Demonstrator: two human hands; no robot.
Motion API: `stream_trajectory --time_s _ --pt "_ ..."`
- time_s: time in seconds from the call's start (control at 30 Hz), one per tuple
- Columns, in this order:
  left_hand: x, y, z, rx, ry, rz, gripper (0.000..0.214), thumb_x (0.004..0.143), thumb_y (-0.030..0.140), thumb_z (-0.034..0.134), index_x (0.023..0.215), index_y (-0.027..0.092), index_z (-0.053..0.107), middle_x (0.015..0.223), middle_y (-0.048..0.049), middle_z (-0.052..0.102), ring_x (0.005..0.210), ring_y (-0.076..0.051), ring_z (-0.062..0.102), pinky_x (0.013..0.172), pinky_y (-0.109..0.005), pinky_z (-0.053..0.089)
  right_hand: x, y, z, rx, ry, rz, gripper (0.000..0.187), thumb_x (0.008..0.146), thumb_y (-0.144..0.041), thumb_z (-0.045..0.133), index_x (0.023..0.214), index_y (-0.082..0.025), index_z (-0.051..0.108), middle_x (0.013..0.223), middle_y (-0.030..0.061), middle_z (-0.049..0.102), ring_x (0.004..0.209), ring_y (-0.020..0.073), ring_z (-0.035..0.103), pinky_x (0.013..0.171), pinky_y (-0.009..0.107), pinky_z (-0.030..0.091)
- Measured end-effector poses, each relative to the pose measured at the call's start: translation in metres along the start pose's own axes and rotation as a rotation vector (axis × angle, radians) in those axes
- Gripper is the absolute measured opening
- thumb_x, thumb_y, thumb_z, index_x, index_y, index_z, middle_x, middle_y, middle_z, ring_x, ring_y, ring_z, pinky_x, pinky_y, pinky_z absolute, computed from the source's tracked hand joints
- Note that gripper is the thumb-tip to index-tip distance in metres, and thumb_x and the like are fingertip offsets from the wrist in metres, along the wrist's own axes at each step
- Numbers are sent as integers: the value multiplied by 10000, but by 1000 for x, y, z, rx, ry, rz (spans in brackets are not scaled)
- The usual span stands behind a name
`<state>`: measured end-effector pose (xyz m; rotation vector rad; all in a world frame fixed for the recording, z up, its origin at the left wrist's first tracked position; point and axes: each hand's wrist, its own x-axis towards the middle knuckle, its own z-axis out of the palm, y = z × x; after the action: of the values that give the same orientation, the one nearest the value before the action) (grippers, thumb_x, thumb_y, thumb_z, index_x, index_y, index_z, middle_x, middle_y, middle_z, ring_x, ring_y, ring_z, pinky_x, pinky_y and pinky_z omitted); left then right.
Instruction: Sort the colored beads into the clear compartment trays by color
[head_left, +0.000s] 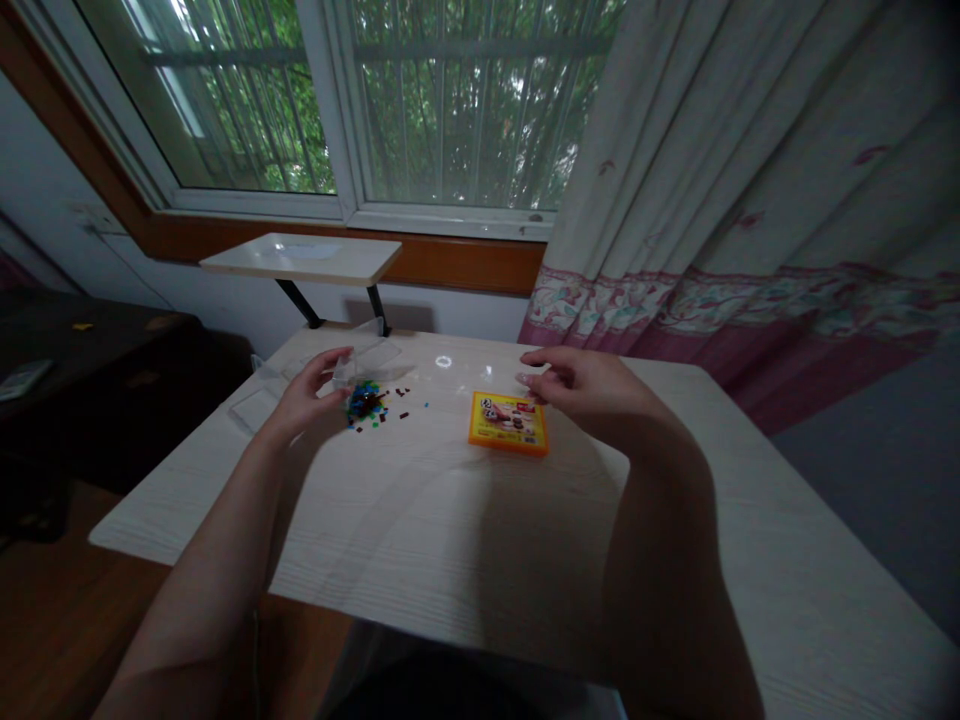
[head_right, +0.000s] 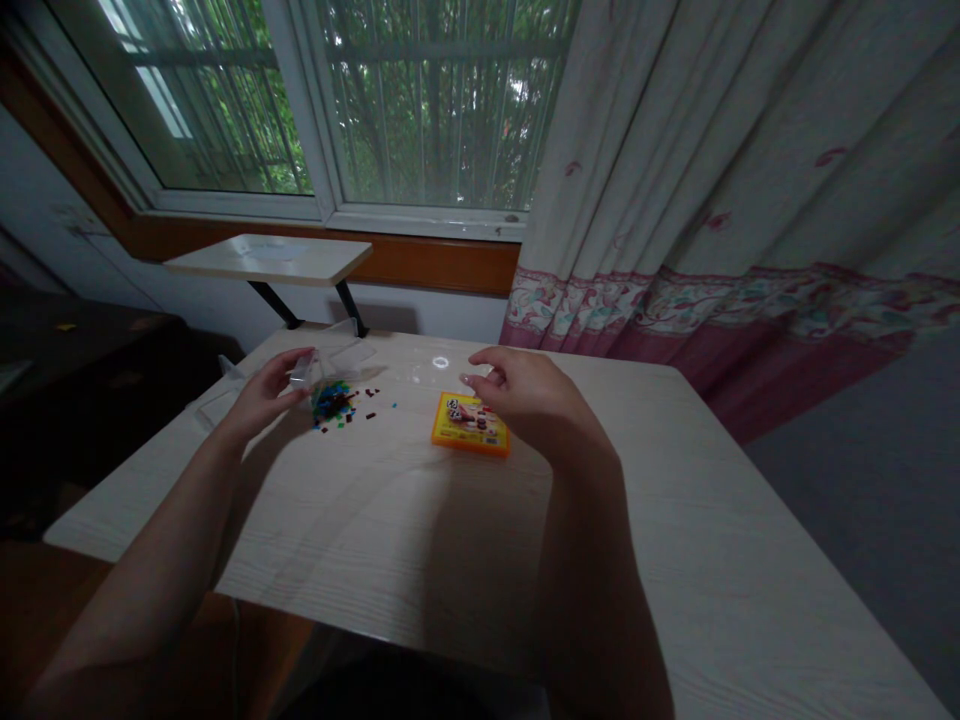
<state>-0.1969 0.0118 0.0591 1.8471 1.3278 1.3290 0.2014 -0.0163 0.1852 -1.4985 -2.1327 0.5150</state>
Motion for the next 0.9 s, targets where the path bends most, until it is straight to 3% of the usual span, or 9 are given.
stream_trajectory --time_s 0.23,0.33,0.47,0.6,0.67,0.9 --pt "8 -6 7 -421 229 -18 702 682 290 809 1323 278 521 1281 -79 586 1164 -241 590 1042 -430 451 0 -1 3 -61 -33 2 362 887 -391 561 1166 -190 675 945 71 736 803 176 665 690 247 470" --pt "11 -11 12 -632 314 -99 719 688 300 803 1334 342 488 1155 -40 614 1047 -211 651 919 -381 532 0 -6 4 -51 -69 0 371 890 -403 552 1170 -191 673 926 66 734 786 167 655 674 237 454" --pt "14 -20 27 -716 401 -203 620 693 333 787 1255 305 527 1013 -13 622 979 -186 680 818 -290 545 -1 -12 2 -52 -116 8 378 888 -410 547 1170 -191 671 825 42 714 695 148 625 616 235 420" --pt "22 -23 54 -494 436 -274 658 688 320 769 1276 258 481 1085 -40 624 988 -175 675 829 -275 532 0 -7 1 -62 -133 15 397 894 -420 527 1190 -191 660 827 39 702 682 143 604 581 233 383" --pt "33 -23 67 -198 312 -296 647 733 348 725 1305 226 449 1147 -75 630 1009 -178 666 868 -293 523 1 -3 1 -103 -153 36 400 891 -412 531 1199 -190 657 842 47 704 690 148 599 574 238 367" --pt "85 -30 95 136 240 -310 699 631 355 783 1234 141 503 1068 -110 652 991 -258 627 933 -412 470 2 7 2 -119 -282 79 431 892 -402 539 1258 -186 615 867 55 716 699 156 617 591 248 383"
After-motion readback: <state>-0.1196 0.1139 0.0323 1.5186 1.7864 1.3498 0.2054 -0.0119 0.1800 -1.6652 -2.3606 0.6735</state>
